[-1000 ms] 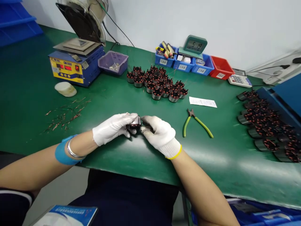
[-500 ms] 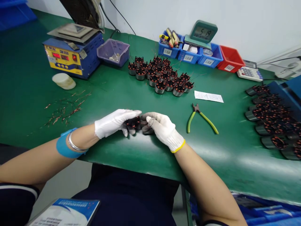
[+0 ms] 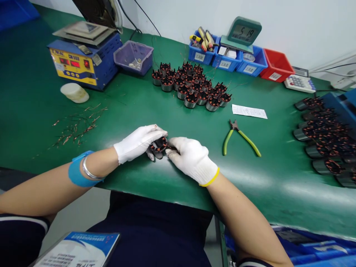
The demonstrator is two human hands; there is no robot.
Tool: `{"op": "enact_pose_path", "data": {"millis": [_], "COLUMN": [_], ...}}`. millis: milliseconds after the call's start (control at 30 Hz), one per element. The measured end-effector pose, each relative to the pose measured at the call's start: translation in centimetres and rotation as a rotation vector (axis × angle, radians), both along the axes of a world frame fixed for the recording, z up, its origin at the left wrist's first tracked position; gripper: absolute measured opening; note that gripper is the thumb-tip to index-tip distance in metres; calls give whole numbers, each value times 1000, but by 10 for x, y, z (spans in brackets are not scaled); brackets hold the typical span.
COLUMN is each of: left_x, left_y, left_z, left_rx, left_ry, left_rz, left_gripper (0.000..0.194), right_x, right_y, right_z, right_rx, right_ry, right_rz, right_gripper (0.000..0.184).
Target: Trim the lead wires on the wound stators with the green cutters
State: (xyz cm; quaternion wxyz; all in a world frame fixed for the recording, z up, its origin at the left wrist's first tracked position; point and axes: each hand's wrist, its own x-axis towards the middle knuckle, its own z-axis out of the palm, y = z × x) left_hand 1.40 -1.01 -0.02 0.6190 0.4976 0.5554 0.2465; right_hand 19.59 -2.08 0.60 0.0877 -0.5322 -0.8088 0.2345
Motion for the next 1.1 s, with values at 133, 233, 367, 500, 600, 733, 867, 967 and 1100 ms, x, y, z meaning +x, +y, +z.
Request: {"op": "enact_pose_path", "data": {"millis": [133, 233, 367, 500, 600, 733, 867, 967, 1100], "left_x": [-1, -8, -25, -30, -23, -20, -26, -29, -28], "left_y": [2, 6, 19, 24, 17, 10, 14, 18, 20], "left_z": [-5, -6, -3, 3, 4, 4, 3, 2, 2], "left_rx": [224, 376, 501, 593, 595, 616, 609, 598, 608], "left_ry": [211, 342, 681, 726, 628, 698, 725, 707, 662], "left_rz": [-39, -113, -250, -153, -134, -242, -256, -246, -252], "left_gripper": [31, 38, 39, 38, 50, 31, 25, 20, 22], "right_x": [7, 26, 58, 83, 98, 109, 102, 103, 126], "right_y": [2, 9, 19, 17, 4, -16, -25, -20, -6], "right_z": [8, 16, 26, 34, 24, -3, -12, -9, -9], "right_rx": [127, 57, -10, 104, 123, 12, 46, 180, 105], "right_ry": [-300, -348, -342, -335, -479, -584, -543, -517, -546], "right_rz": [191, 121, -130, -478, -630, -582, -618, -642, -658], "right_gripper": [30, 30, 32, 62, 96, 97, 85, 94, 99]}}
